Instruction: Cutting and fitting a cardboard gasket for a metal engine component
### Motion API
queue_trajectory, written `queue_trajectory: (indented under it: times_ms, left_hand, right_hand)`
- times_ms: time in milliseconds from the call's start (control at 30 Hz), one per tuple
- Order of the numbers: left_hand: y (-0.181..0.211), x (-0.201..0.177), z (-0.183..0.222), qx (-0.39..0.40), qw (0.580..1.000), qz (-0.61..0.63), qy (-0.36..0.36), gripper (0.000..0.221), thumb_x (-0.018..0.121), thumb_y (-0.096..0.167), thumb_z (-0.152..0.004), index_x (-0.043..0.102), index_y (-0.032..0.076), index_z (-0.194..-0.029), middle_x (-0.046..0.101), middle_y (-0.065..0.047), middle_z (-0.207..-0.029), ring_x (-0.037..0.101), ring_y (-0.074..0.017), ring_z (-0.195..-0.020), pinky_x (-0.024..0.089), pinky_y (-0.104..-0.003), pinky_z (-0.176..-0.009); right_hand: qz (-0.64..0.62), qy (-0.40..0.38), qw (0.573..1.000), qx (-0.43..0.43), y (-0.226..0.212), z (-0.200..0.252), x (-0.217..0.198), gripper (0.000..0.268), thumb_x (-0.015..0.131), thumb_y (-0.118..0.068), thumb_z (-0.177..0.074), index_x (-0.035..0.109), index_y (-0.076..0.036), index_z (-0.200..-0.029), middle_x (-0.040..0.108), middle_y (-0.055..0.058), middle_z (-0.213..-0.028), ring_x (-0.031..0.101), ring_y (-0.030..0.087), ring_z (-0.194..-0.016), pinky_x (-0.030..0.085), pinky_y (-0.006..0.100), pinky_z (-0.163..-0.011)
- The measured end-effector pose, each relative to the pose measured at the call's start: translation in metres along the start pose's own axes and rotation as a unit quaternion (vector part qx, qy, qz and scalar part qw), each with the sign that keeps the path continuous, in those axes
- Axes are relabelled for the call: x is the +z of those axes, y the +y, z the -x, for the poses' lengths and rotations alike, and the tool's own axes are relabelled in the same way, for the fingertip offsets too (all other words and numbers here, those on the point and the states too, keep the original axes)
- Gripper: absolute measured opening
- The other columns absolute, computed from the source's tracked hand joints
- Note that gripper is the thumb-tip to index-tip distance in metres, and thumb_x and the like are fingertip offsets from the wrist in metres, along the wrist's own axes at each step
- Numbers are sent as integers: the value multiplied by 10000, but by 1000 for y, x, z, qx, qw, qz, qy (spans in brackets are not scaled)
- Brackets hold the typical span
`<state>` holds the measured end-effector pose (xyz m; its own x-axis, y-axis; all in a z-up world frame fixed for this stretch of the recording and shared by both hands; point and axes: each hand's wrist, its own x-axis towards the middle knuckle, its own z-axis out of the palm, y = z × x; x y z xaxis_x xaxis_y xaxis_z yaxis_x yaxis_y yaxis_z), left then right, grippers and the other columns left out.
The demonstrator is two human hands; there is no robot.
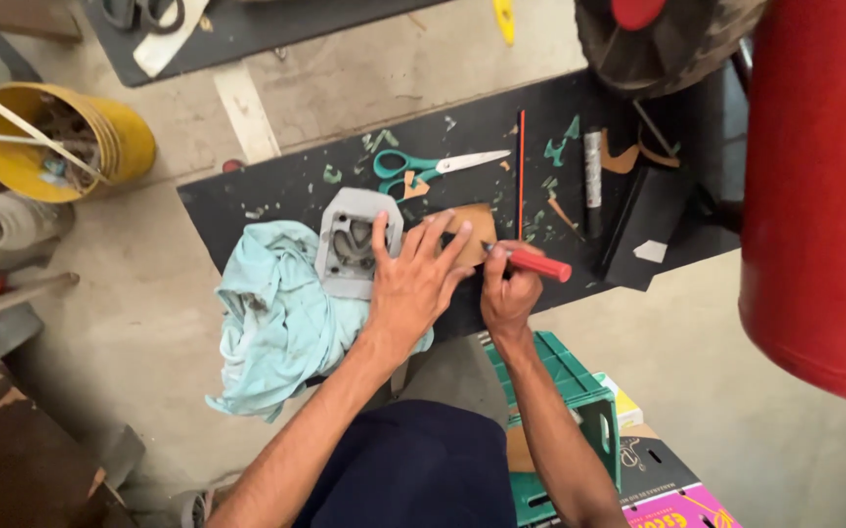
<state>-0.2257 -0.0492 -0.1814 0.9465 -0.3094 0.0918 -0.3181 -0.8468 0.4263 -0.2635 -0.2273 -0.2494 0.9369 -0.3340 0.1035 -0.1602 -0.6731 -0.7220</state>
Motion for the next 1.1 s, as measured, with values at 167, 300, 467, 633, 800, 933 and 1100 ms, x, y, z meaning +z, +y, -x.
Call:
queue_trajectory:
  times_ms: [167,300,467,633,800,933,1100]
  left_hand:
    - [-3,11,5,3,1000,-8,-16,477,624,380,-958,590,243,-1414,557,-39,-1424,533,-199,-1270,159,-717,-1198]
    - [-5,9,4,-8,1000,-2,-21,480,636,372,-959,587,242,-1419,552,-36,-1426,529,-200,-1275,148,-715,-1199]
    - [-5,8,7,-13,1000,13,-15,498,678,339,-932,597,228,-1410,561,-45,-1418,526,-206,-1287,164,-706,-1206]
    - [-5,11,8,-16,1000,3,-7,520,722,345,-899,609,223,-1393,563,-40,-1415,527,-202,-1287,174,-699,-1217]
    - [-6,14,9,-17,1000,-2,3,543,757,345,-874,617,220,-1383,570,-42,-1407,535,-203,-1276,180,-696,-1223]
    - [-6,15,9,-17,1000,7,6,539,765,330,-872,619,213,-1377,573,-43,-1402,539,-199,-1274,178,-694,-1222]
    - [-6,18,10,-19,1000,10,7,539,764,329,-872,621,211,-1378,573,-43,-1407,535,-195,-1283,174,-691,-1223]
  right_hand:
    - [27,-5,999,-17,-12,-13,2,162,597,-262,-1058,630,-105,-1085,710,118,-893,717,363,-830,571,423,-754]
    - [43,-22,997,-53,-17,-13,4,170,578,-252,-1068,629,-91,-1050,707,157,-886,698,436,-844,561,465,-754]
    - [58,-32,996,-65,-18,-13,3,154,559,-239,-1075,626,-100,-1069,696,130,-919,693,418,-856,555,449,-790]
    - [75,-34,994,-78,-15,-11,5,143,561,-233,-1075,616,-101,-1074,690,135,-928,685,430,-871,550,473,-801]
    - [78,-30,993,-81,-14,-12,6,144,575,-236,-1068,624,-100,-1069,699,122,-939,690,415,-896,551,466,-815]
    - [78,-30,993,-87,-17,-12,5,129,575,-214,-1072,620,-93,-1060,688,118,-940,694,403,-899,550,461,-819]
    - [72,-23,992,-101,-15,-10,7,122,592,-187,-1061,611,-69,-1038,677,136,-928,693,416,-900,550,465,-820]
